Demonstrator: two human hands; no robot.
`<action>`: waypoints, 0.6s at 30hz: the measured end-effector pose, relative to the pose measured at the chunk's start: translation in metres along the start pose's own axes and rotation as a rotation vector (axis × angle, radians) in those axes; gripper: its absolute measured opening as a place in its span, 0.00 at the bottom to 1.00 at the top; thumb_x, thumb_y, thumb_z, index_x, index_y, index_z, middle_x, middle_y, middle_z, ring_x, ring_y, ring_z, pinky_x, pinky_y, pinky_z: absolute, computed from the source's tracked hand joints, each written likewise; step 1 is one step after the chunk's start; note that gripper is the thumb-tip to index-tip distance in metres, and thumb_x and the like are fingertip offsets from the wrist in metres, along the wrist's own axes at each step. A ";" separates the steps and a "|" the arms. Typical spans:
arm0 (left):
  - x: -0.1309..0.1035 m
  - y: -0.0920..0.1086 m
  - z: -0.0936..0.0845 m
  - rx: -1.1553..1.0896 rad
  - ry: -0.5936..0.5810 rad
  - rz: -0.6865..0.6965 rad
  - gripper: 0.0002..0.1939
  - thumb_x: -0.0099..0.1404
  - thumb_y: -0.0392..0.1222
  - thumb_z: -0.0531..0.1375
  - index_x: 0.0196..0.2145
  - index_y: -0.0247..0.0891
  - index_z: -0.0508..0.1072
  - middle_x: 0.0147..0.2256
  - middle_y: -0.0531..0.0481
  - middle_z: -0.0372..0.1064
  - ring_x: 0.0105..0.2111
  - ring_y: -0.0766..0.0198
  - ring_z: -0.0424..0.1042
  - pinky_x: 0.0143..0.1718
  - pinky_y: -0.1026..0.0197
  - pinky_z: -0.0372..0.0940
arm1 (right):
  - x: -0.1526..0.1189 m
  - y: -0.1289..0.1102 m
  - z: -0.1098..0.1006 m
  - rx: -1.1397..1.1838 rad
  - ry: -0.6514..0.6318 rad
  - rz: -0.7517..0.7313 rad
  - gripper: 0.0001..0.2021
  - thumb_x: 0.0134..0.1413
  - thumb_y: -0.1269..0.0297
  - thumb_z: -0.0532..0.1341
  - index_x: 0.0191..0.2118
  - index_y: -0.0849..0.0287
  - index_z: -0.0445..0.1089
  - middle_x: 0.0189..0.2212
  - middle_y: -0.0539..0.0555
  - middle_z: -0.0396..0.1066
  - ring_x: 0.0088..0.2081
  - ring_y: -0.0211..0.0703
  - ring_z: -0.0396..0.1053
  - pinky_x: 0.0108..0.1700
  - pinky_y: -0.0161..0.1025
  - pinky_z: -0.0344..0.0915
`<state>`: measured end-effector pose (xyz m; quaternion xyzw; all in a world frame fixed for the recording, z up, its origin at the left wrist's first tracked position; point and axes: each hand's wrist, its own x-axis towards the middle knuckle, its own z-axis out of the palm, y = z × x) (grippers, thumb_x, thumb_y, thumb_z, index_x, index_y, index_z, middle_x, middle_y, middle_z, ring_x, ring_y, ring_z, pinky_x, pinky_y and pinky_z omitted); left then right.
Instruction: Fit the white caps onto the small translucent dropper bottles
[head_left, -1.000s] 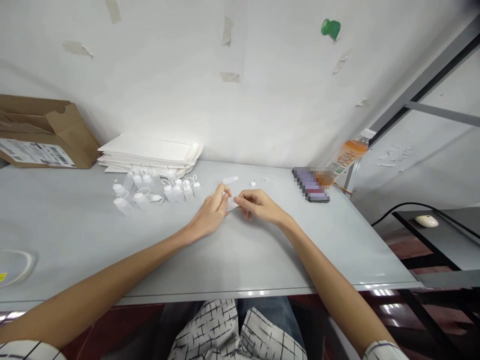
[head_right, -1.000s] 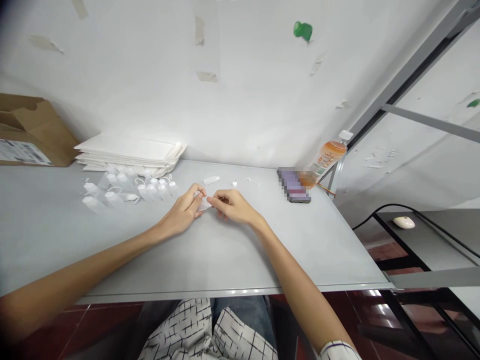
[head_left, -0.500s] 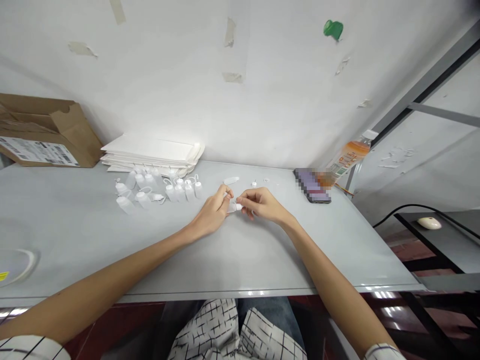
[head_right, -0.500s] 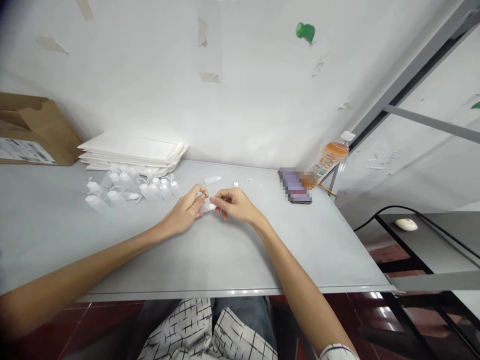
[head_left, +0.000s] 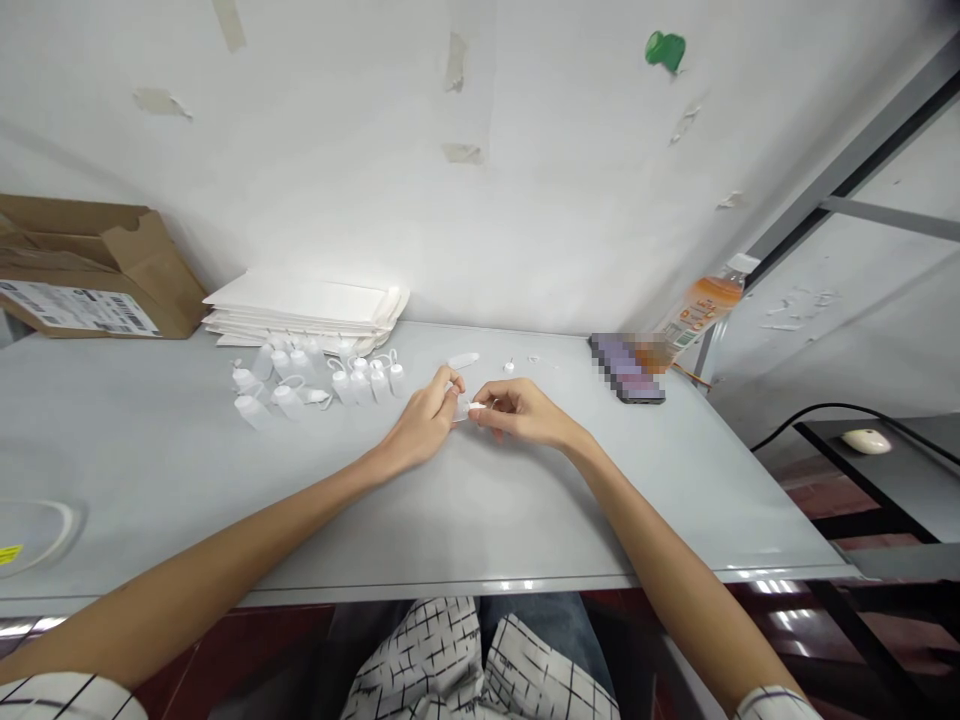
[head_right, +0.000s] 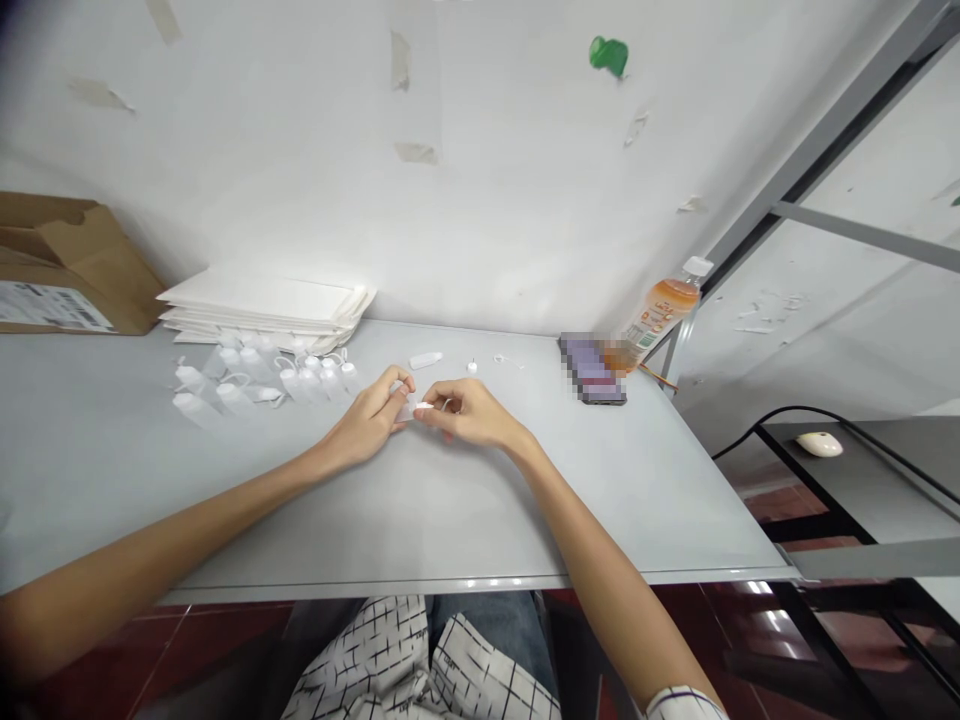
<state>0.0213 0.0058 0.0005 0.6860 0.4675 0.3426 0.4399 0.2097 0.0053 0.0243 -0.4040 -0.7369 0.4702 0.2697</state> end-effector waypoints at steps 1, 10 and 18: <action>0.000 0.000 0.000 0.006 -0.008 0.004 0.06 0.70 0.45 0.48 0.39 0.43 0.61 0.22 0.60 0.51 0.24 0.68 0.57 0.39 0.58 0.71 | 0.000 0.000 0.000 0.004 -0.003 0.002 0.13 0.56 0.56 0.63 0.31 0.62 0.71 0.22 0.47 0.66 0.21 0.33 0.65 0.26 0.34 0.59; -0.001 0.002 0.000 0.052 -0.036 0.018 0.06 0.70 0.43 0.46 0.40 0.43 0.60 0.22 0.60 0.51 0.23 0.68 0.57 0.37 0.59 0.72 | 0.000 -0.003 0.001 0.053 -0.037 0.061 0.17 0.56 0.53 0.62 0.25 0.61 0.68 0.17 0.47 0.63 0.20 0.34 0.62 0.23 0.34 0.59; -0.001 0.001 0.000 0.095 -0.037 0.028 0.06 0.70 0.43 0.46 0.40 0.43 0.60 0.22 0.60 0.51 0.22 0.68 0.57 0.36 0.58 0.71 | 0.000 0.000 0.000 0.026 -0.011 0.035 0.14 0.55 0.55 0.63 0.27 0.62 0.69 0.21 0.48 0.65 0.21 0.34 0.64 0.24 0.34 0.60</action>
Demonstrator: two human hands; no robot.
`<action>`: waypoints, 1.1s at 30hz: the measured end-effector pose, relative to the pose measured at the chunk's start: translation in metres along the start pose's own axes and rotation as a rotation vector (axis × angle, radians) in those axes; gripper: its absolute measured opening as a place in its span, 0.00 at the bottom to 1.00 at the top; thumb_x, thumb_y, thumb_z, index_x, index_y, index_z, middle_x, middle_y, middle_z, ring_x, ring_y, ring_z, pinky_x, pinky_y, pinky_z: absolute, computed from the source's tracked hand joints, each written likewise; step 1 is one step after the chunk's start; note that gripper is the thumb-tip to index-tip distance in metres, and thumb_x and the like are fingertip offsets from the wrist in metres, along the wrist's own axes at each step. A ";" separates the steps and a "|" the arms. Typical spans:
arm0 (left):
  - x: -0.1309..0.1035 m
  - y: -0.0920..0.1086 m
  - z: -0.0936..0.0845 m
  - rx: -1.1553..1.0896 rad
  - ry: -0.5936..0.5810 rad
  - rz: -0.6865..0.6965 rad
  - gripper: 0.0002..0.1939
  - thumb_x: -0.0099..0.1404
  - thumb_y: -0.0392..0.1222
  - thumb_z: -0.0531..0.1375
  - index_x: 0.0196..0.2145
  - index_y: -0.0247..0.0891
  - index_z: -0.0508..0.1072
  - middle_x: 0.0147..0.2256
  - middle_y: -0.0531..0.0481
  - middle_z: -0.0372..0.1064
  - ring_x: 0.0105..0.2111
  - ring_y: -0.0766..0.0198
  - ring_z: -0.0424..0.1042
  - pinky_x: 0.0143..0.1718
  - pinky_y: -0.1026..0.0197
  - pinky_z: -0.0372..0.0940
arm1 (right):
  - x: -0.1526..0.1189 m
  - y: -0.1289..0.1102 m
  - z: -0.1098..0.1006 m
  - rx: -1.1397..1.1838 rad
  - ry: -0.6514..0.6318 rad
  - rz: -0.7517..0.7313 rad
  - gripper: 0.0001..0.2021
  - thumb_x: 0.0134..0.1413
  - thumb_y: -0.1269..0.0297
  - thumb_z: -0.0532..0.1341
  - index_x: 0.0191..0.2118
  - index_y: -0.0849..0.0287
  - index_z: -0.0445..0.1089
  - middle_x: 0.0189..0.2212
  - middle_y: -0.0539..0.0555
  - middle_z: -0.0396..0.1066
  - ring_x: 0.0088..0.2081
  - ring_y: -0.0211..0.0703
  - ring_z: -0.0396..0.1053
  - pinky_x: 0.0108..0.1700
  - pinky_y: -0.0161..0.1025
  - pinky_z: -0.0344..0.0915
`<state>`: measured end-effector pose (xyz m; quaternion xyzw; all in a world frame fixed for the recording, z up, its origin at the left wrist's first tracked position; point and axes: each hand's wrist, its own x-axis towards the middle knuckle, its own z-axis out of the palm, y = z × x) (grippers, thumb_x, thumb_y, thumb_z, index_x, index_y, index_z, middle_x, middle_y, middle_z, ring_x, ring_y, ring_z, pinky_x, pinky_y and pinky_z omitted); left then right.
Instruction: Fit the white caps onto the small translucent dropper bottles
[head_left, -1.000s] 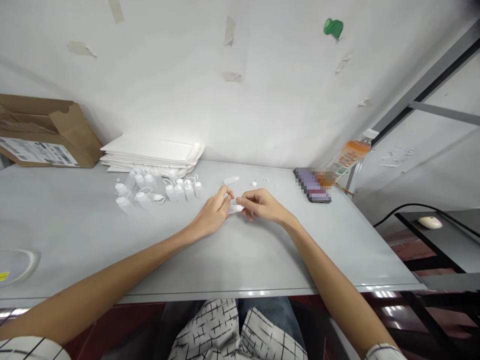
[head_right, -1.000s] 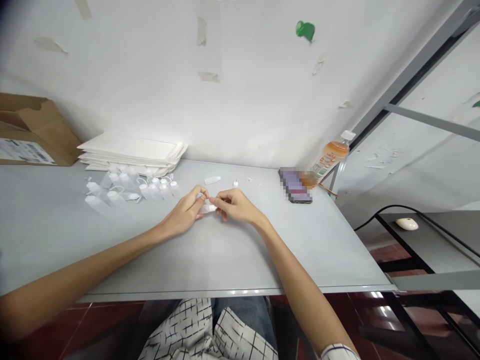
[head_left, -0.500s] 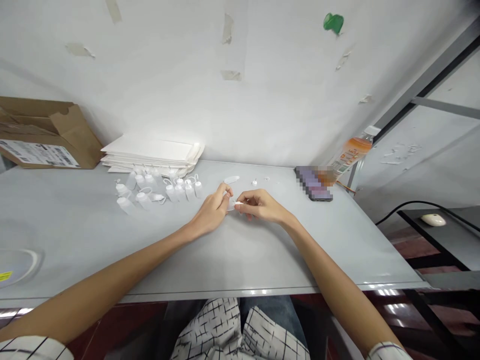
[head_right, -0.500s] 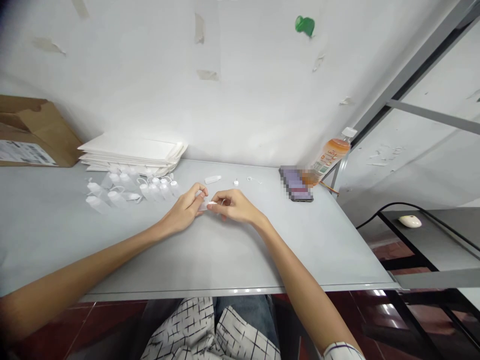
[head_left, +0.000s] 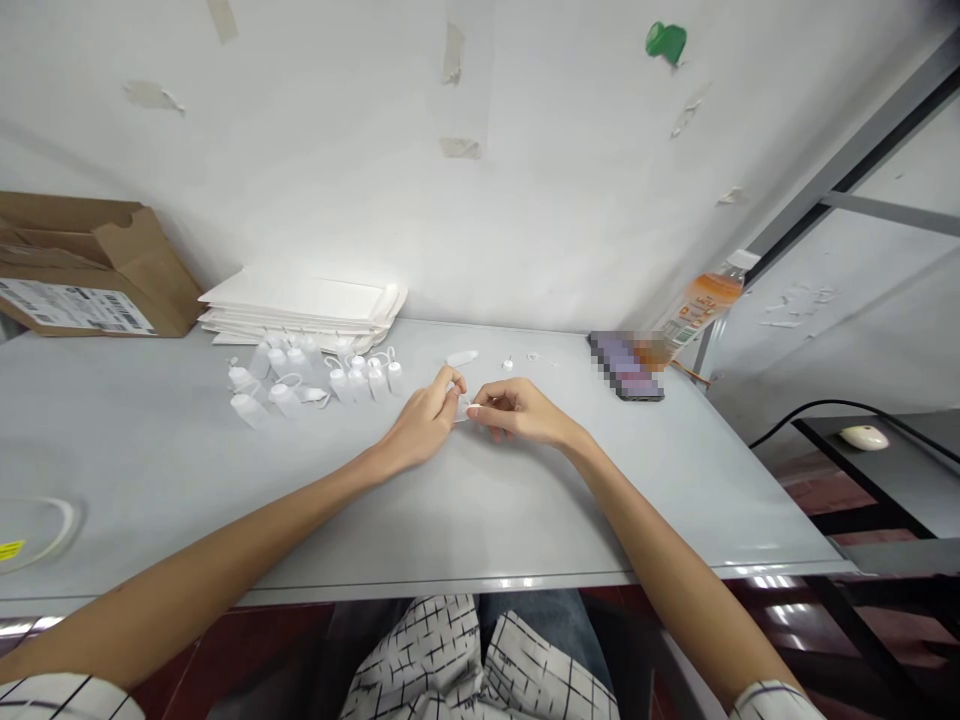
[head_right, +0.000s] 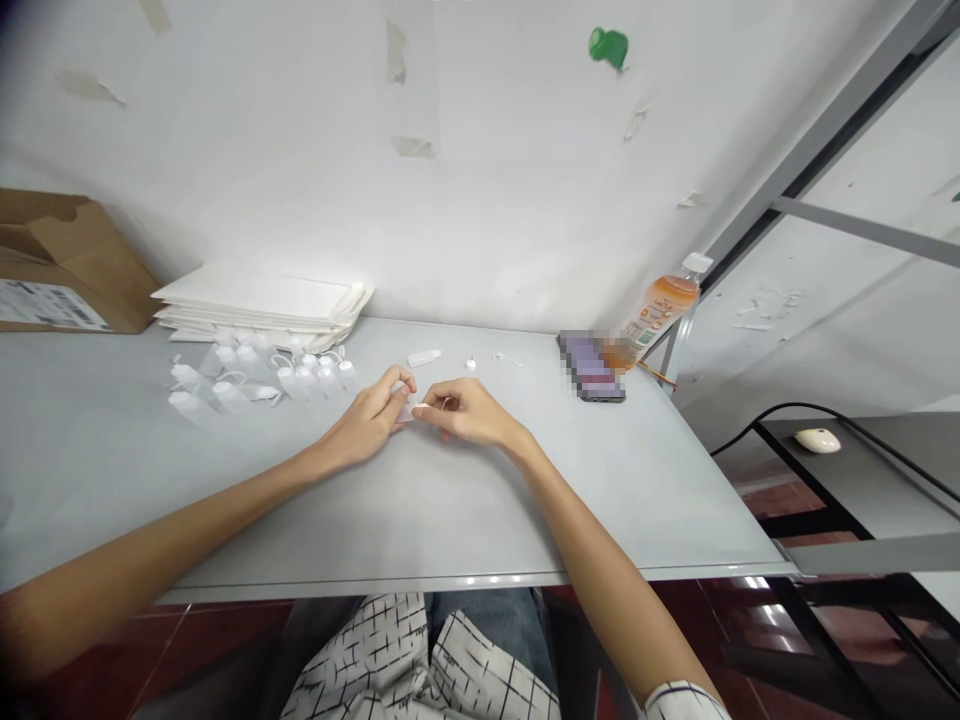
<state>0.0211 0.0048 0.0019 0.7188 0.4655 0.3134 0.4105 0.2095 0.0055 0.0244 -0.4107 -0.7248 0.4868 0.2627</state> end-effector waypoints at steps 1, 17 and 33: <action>0.000 0.000 0.000 0.006 0.003 0.004 0.06 0.70 0.43 0.46 0.40 0.43 0.60 0.22 0.60 0.51 0.22 0.68 0.57 0.36 0.58 0.71 | 0.000 0.000 0.000 -0.005 0.014 -0.009 0.13 0.55 0.56 0.64 0.29 0.62 0.70 0.23 0.48 0.67 0.21 0.33 0.64 0.25 0.33 0.60; 0.002 -0.003 0.002 0.013 0.071 0.009 0.06 0.70 0.44 0.46 0.40 0.42 0.60 0.21 0.60 0.53 0.22 0.67 0.59 0.31 0.62 0.67 | 0.004 0.006 0.012 0.037 0.063 -0.018 0.22 0.60 0.46 0.57 0.25 0.60 0.62 0.19 0.46 0.60 0.20 0.33 0.61 0.23 0.33 0.59; -0.002 0.002 0.005 0.045 0.125 0.015 0.06 0.70 0.43 0.45 0.39 0.42 0.59 0.20 0.61 0.50 0.20 0.67 0.57 0.26 0.65 0.59 | 0.005 0.009 0.015 -0.036 0.143 -0.104 0.22 0.60 0.44 0.57 0.27 0.59 0.63 0.18 0.46 0.61 0.22 0.35 0.60 0.27 0.33 0.57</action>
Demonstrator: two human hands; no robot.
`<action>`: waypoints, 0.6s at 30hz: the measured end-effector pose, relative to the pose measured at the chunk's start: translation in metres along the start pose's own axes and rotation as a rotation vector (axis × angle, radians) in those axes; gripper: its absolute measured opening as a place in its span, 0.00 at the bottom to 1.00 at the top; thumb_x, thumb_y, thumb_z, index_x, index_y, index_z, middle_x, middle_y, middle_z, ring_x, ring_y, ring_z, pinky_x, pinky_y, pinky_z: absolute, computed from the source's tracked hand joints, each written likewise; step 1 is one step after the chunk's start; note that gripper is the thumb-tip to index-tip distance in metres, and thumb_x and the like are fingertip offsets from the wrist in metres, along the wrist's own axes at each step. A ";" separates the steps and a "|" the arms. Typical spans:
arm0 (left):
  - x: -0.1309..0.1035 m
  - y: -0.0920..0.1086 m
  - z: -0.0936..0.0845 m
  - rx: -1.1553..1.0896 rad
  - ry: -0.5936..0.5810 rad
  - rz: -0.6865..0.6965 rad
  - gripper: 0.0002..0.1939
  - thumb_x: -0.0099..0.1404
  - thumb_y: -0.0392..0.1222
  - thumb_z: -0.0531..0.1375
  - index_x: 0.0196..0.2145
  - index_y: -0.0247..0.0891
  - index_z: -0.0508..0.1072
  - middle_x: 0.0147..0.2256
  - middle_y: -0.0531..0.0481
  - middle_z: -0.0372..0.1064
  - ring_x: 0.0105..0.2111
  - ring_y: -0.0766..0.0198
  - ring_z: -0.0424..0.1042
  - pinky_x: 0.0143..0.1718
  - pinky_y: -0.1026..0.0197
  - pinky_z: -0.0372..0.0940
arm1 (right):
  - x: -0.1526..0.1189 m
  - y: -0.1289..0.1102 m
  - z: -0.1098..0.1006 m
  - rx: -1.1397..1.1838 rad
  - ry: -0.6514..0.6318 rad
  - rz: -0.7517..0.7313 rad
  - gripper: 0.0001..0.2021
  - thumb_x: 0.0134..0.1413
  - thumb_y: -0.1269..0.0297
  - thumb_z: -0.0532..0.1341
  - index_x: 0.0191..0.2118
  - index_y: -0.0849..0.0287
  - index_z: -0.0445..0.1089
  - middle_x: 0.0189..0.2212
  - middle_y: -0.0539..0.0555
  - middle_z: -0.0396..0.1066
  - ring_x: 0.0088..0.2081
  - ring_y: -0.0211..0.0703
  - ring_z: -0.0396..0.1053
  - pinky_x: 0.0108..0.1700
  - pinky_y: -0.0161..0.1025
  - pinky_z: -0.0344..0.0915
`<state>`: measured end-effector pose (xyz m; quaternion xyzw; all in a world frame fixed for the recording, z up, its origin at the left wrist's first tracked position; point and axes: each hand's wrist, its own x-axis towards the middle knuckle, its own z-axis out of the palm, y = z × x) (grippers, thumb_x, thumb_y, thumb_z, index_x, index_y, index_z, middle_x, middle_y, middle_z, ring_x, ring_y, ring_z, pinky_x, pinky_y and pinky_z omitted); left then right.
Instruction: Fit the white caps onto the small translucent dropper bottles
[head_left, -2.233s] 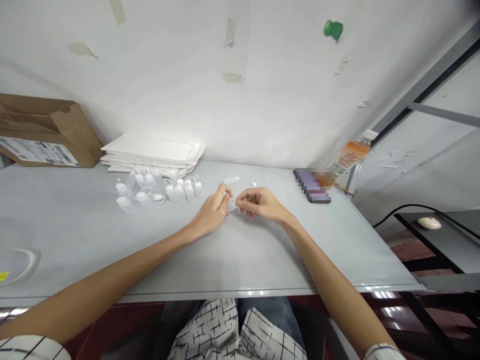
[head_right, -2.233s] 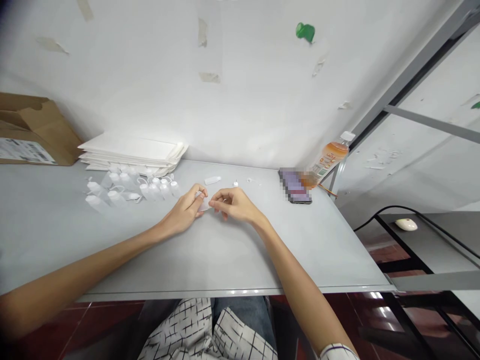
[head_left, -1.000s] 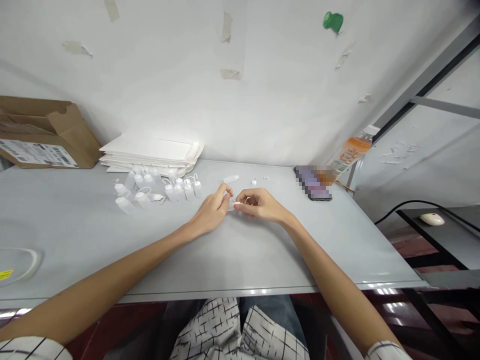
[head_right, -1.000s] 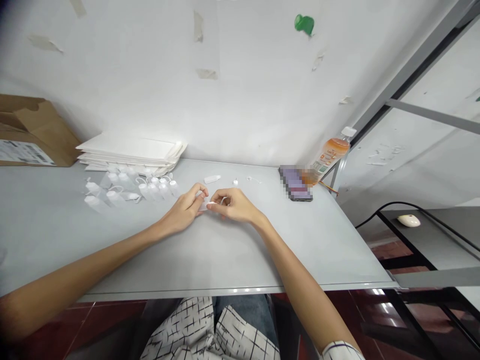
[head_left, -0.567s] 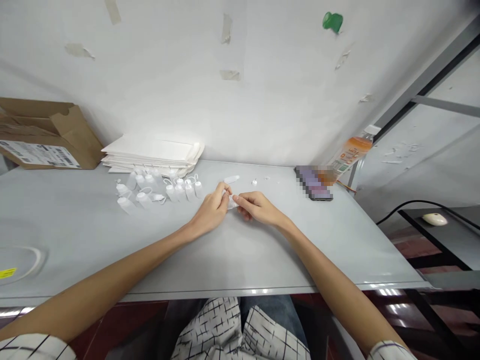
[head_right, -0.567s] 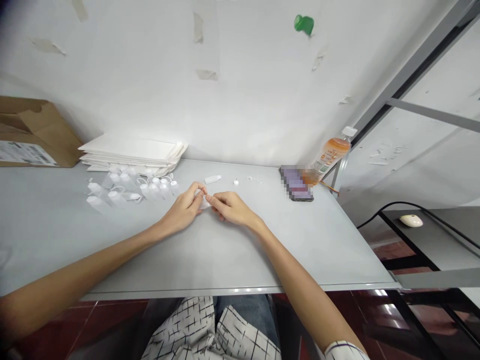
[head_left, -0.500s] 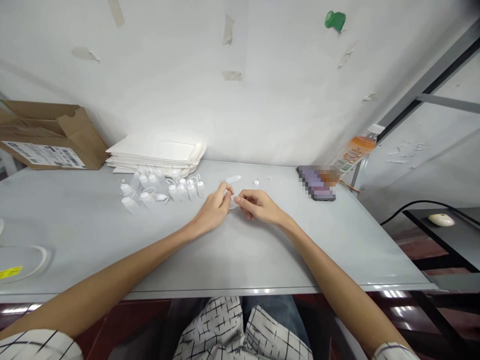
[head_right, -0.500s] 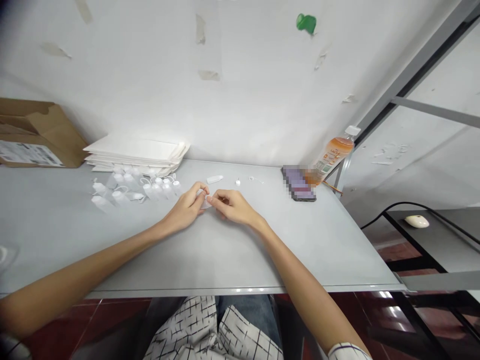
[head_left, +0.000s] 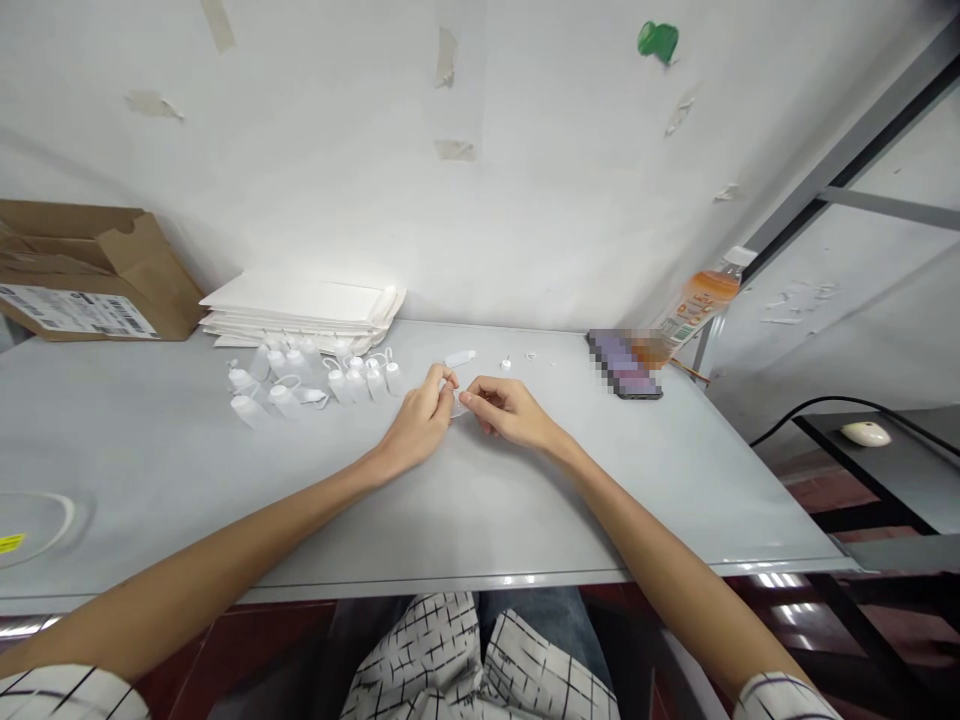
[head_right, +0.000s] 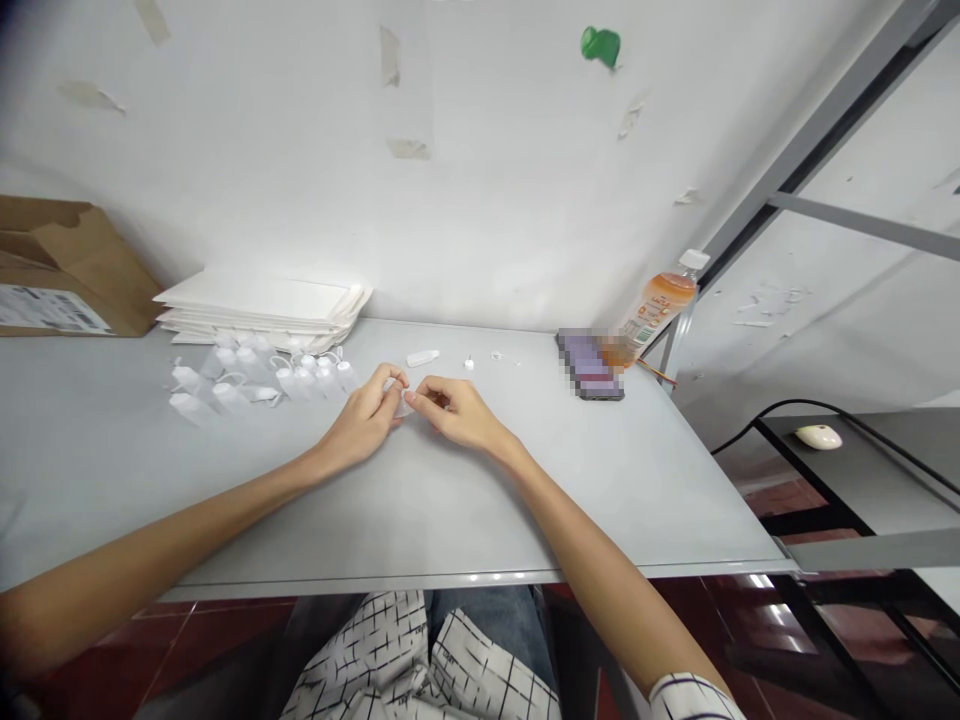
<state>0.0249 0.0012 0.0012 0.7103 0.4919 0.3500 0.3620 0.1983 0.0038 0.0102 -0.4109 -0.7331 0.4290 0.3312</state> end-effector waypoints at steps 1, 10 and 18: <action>0.000 0.000 0.000 0.000 -0.001 -0.003 0.05 0.70 0.43 0.45 0.39 0.42 0.59 0.20 0.61 0.50 0.20 0.67 0.56 0.26 0.66 0.59 | 0.000 0.000 0.000 -0.005 0.001 -0.002 0.22 0.60 0.45 0.57 0.27 0.59 0.63 0.18 0.46 0.61 0.22 0.34 0.60 0.27 0.33 0.57; -0.001 0.005 0.000 -0.207 -0.144 -0.137 0.05 0.70 0.46 0.48 0.38 0.43 0.58 0.19 0.62 0.48 0.17 0.70 0.53 0.21 0.69 0.54 | -0.001 0.004 0.007 -0.279 0.127 -0.141 0.26 0.67 0.49 0.48 0.20 0.58 0.52 0.17 0.47 0.52 0.22 0.34 0.50 0.28 0.35 0.50; 0.001 0.015 -0.005 -0.532 -0.354 -0.527 0.03 0.66 0.40 0.49 0.34 0.43 0.55 0.17 0.63 0.43 0.13 0.74 0.40 0.14 0.72 0.38 | -0.002 0.005 0.019 -0.525 0.289 -0.295 0.24 0.65 0.49 0.50 0.20 0.57 0.53 0.17 0.49 0.54 0.21 0.34 0.49 0.27 0.36 0.46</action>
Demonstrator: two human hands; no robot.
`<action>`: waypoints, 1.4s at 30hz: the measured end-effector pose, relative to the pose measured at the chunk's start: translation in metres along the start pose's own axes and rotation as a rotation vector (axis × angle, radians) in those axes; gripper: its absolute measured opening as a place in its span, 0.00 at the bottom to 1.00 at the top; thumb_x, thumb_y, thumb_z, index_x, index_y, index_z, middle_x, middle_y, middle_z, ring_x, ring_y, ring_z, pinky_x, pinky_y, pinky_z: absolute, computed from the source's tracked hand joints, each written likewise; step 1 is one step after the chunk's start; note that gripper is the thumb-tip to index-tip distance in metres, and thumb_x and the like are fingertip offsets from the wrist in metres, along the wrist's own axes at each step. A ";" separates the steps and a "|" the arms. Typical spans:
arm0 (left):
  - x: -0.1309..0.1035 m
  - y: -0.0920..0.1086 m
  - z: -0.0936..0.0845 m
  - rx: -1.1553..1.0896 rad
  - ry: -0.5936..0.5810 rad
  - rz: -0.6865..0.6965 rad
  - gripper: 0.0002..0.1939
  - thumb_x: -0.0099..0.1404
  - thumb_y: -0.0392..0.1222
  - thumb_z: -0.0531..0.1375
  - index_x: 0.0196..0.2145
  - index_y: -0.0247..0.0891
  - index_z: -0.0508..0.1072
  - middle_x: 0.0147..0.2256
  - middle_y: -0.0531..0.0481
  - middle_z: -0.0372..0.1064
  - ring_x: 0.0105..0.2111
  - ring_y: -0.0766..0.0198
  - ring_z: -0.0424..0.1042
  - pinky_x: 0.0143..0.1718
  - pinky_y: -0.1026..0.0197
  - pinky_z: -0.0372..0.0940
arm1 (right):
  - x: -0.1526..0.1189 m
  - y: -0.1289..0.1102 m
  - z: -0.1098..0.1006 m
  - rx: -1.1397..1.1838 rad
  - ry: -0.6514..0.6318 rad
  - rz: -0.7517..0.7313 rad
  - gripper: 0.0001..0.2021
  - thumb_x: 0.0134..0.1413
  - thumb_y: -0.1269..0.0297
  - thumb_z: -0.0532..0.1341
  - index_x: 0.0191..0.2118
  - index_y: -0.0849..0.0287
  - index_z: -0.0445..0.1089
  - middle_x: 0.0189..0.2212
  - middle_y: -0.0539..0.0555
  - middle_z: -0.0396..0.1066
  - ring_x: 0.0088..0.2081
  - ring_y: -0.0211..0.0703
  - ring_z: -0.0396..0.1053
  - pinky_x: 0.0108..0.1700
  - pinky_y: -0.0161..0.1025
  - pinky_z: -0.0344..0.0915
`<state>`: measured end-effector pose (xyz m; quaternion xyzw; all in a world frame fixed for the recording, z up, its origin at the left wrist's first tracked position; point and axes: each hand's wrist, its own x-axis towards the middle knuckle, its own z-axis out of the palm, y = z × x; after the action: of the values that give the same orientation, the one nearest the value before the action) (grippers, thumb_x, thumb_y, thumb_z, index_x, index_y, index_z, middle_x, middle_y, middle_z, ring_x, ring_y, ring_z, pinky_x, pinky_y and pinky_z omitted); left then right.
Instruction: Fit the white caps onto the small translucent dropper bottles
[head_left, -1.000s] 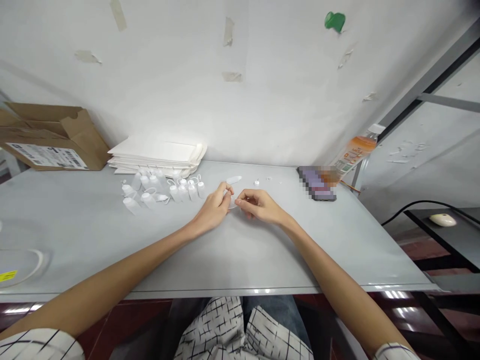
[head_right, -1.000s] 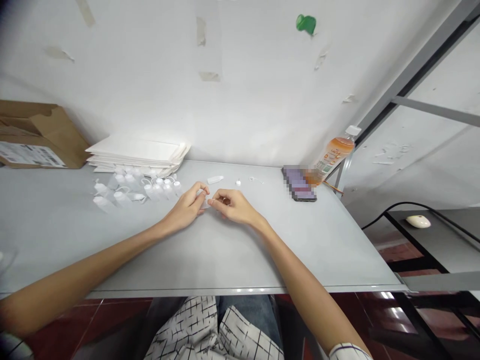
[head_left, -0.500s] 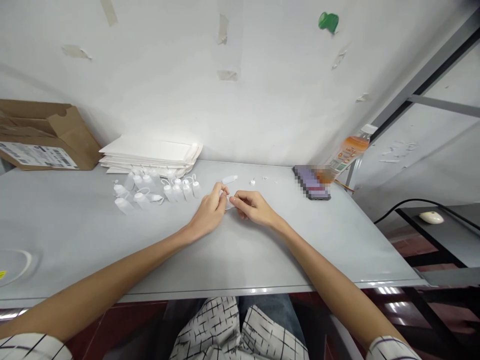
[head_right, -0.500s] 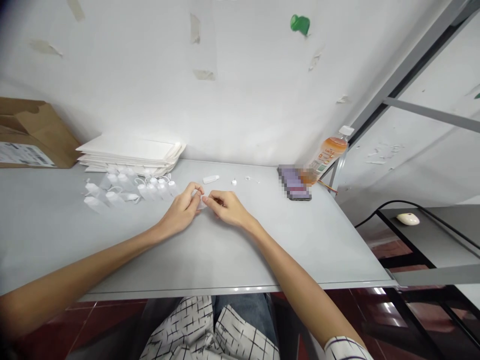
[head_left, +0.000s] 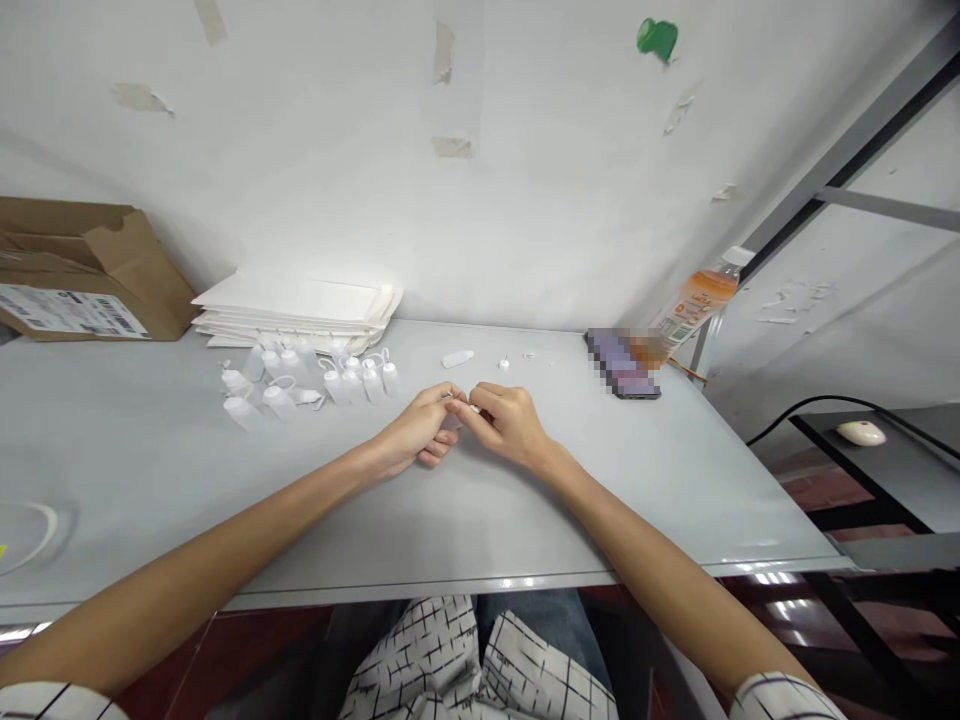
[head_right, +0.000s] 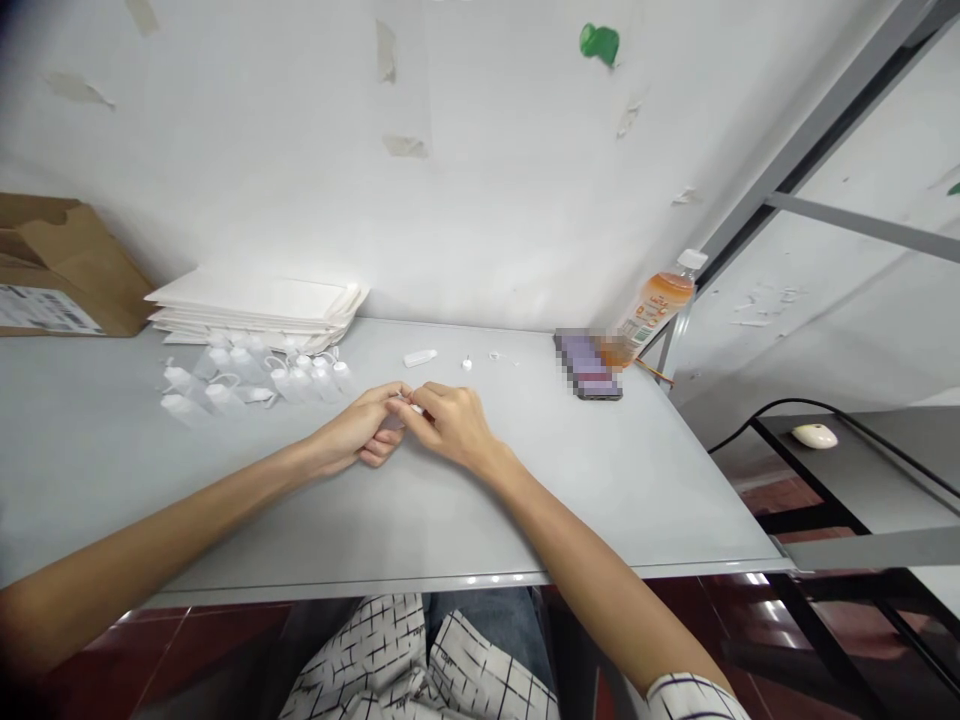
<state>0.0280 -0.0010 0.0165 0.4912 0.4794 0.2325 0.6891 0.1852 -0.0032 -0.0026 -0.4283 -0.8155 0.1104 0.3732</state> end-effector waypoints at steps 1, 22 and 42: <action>0.000 -0.001 0.000 0.007 -0.004 0.005 0.03 0.66 0.40 0.49 0.33 0.43 0.56 0.17 0.63 0.42 0.13 0.75 0.40 0.14 0.73 0.38 | 0.000 -0.001 0.002 -0.007 -0.005 0.010 0.26 0.65 0.48 0.49 0.19 0.57 0.52 0.17 0.48 0.52 0.21 0.34 0.48 0.26 0.37 0.46; 0.000 -0.009 0.003 0.081 0.056 0.140 0.14 0.72 0.53 0.48 0.32 0.43 0.54 0.19 0.63 0.42 0.13 0.75 0.44 0.14 0.74 0.41 | -0.003 -0.006 0.011 -0.125 0.015 0.072 0.27 0.68 0.55 0.43 0.16 0.58 0.53 0.14 0.50 0.51 0.18 0.34 0.44 0.24 0.38 0.43; 0.001 -0.006 0.004 0.054 0.065 0.106 0.14 0.73 0.52 0.47 0.32 0.43 0.53 0.18 0.64 0.42 0.13 0.75 0.42 0.14 0.74 0.39 | 0.000 -0.008 0.010 -0.022 0.047 0.118 0.23 0.64 0.60 0.48 0.17 0.57 0.48 0.16 0.50 0.52 0.20 0.34 0.47 0.27 0.37 0.45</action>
<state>0.0307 -0.0042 0.0109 0.5263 0.4810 0.2717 0.6464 0.1735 -0.0067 -0.0059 -0.4821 -0.7811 0.1133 0.3803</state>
